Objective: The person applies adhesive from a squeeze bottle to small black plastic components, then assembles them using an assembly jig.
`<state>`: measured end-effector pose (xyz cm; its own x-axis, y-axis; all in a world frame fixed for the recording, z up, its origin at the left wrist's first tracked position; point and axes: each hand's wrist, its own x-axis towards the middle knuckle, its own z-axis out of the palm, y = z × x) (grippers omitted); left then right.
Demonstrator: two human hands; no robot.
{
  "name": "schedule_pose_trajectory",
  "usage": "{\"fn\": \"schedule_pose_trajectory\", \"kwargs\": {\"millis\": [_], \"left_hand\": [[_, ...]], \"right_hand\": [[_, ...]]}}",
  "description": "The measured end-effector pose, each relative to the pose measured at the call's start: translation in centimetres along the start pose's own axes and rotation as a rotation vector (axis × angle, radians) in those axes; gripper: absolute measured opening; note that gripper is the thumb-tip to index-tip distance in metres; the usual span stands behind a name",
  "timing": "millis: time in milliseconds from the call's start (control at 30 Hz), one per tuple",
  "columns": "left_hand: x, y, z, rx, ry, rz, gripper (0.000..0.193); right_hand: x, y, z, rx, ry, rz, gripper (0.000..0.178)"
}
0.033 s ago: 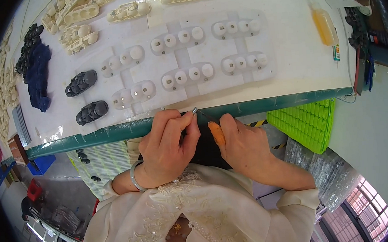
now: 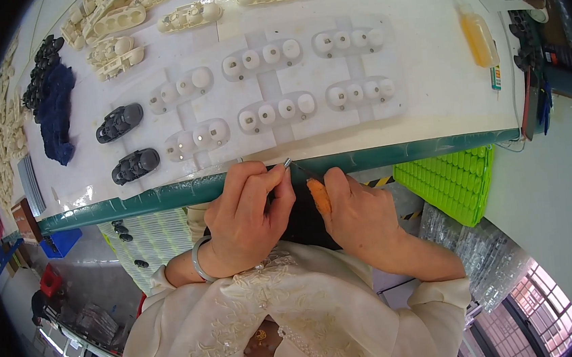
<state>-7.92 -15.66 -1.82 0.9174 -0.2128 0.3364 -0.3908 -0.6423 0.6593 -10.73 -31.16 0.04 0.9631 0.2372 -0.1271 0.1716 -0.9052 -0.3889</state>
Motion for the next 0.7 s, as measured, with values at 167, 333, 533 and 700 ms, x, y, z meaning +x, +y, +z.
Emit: {"fn": "schedule_pose_trajectory", "kwargs": {"millis": [167,333,533,700], "left_hand": [[0.0,-0.2,0.1,-0.003,0.014,0.015,0.016],[0.2,-0.2,-0.1,-0.016,-0.001,0.006,0.016],[0.2,-0.2,-0.1,-0.033,-0.017,0.004,0.016],[0.2,-0.4,-0.1,-0.059,0.041,0.006,0.016]], "right_hand": [[0.1,-0.8,0.2,-0.17,0.005,0.039,0.03],[0.5,-1.4,-0.3,-0.172,-0.085,0.09,0.021],[0.4,-1.5,-0.6,-0.21,-0.114,0.098,0.022],[0.6,-1.4,-0.7,-0.172,-0.14,0.072,0.022]]}}
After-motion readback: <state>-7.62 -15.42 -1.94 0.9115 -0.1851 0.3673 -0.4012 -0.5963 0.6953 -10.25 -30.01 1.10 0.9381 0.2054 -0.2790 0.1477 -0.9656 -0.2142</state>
